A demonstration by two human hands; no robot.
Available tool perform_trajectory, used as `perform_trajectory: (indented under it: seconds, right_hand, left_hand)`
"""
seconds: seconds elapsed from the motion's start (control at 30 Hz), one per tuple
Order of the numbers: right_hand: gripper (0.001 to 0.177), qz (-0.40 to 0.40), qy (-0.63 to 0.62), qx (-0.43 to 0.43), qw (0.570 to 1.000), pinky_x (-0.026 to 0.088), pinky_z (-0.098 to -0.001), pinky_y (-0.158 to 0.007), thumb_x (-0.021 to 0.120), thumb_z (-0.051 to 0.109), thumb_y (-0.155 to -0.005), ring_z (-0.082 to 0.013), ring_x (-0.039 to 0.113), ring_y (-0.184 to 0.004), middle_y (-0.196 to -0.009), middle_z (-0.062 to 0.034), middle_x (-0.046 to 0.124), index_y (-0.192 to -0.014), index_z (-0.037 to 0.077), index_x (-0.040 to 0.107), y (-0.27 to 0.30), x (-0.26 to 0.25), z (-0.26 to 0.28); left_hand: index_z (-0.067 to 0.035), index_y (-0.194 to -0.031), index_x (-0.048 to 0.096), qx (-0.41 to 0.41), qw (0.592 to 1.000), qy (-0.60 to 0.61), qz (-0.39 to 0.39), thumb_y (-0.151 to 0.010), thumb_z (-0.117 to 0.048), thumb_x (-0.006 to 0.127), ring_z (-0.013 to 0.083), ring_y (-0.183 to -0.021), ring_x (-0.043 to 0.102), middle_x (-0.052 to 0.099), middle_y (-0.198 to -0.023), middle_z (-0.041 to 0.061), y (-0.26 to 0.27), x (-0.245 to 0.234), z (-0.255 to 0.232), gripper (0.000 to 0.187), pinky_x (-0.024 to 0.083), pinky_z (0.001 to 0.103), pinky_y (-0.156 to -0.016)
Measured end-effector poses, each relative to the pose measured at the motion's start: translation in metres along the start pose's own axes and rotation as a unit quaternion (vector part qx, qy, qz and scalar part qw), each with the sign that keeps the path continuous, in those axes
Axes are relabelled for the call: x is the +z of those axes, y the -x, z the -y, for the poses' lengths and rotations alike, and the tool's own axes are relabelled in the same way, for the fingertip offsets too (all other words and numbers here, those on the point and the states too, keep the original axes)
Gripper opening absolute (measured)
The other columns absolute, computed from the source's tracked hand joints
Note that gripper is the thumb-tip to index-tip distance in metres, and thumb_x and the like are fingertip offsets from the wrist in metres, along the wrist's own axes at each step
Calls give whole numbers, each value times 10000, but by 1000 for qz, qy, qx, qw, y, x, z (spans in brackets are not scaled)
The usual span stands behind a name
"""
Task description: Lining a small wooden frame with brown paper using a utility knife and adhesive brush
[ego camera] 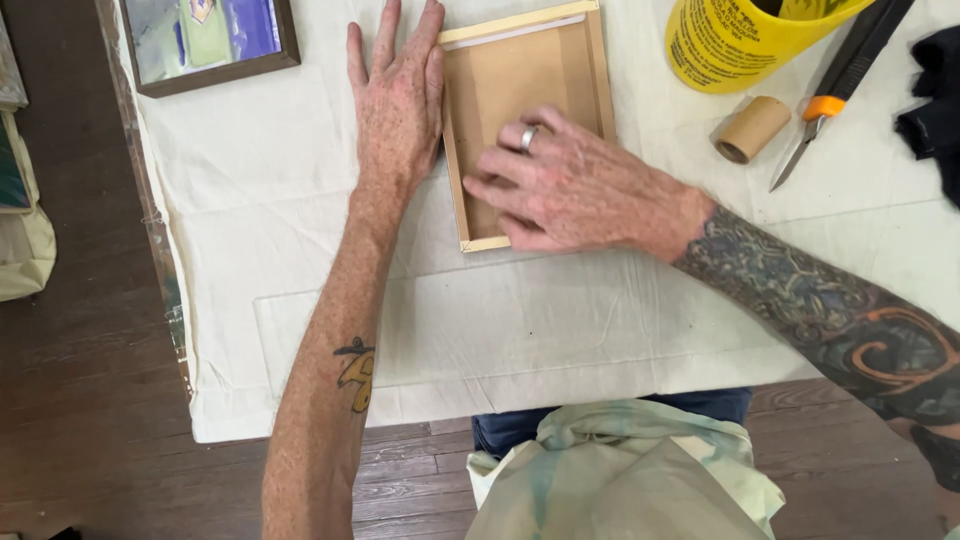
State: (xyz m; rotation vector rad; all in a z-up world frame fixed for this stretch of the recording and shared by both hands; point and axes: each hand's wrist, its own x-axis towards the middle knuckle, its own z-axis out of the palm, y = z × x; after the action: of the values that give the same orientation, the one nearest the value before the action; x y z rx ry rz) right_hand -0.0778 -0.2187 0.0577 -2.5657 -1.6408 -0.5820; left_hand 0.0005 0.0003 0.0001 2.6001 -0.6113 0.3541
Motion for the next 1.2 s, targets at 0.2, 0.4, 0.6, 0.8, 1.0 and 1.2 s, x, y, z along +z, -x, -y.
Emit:
perform_trajectory:
  seconds: [0.2,0.4,0.6,0.8,1.0,1.2]
  right_hand:
    - [373,8,-46,-27,999,450,-429,-890,585,430,-920,-233,555,-1000,-1101,-7,605,-1188,184,664,3,-16,14]
    - [385,-44,-66,-12,997,467,-419,-923,599,399,-1032,-221,583,-1034,-1140,-54,606,-1334,171,673,10,-19,9]
    - [285,-60,-182,243,951,485,-397,-967,651,174,-1037,-295,582,-1050,-1202,-86,630,-1296,59,631,68,-82,49]
    - [448,-93,-93,534,835,498,-427,-961,799,281,-931,-268,627,-1164,-1257,-45,688,-1352,177,686,161,-98,40]
    - [547,-31,-17,545,837,335,-459,-955,860,390,-779,-238,587,-1168,-1185,-13,714,-1256,251,632,146,-69,17]
    - [618,-180,-345,578,717,473,-326,-921,899,295,-798,-195,669,-1091,-1173,-69,740,-1353,216,638,124,-94,37]
  left_hand:
    - [-82,-1518,458,4,1000,-14,-5,-1151,-209,321,331,-1492,350,592,-1527,5,-1,0,0,412,105,576,-1234]
    - [-15,-1525,476,27,999,-33,9,-1142,-185,366,356,-1504,291,520,-1575,72,-2,11,15,433,121,630,-1209]
    - [51,-1546,454,16,999,-38,-21,-1136,-138,362,433,-1499,332,458,-1599,235,3,2,9,461,125,618,-1209]
    - [-88,-1461,575,-12,991,42,-127,-1032,-27,629,298,-1396,490,543,-1491,109,-2,-18,-48,437,357,478,-1165]
    - [-163,-1400,622,143,979,148,8,-886,-154,784,291,-1313,591,643,-1351,59,9,-15,-122,539,456,446,-1144]
    - [-258,-1453,575,61,964,239,103,-812,-281,855,206,-1145,706,649,-1336,7,52,-49,-161,699,537,413,-1054]
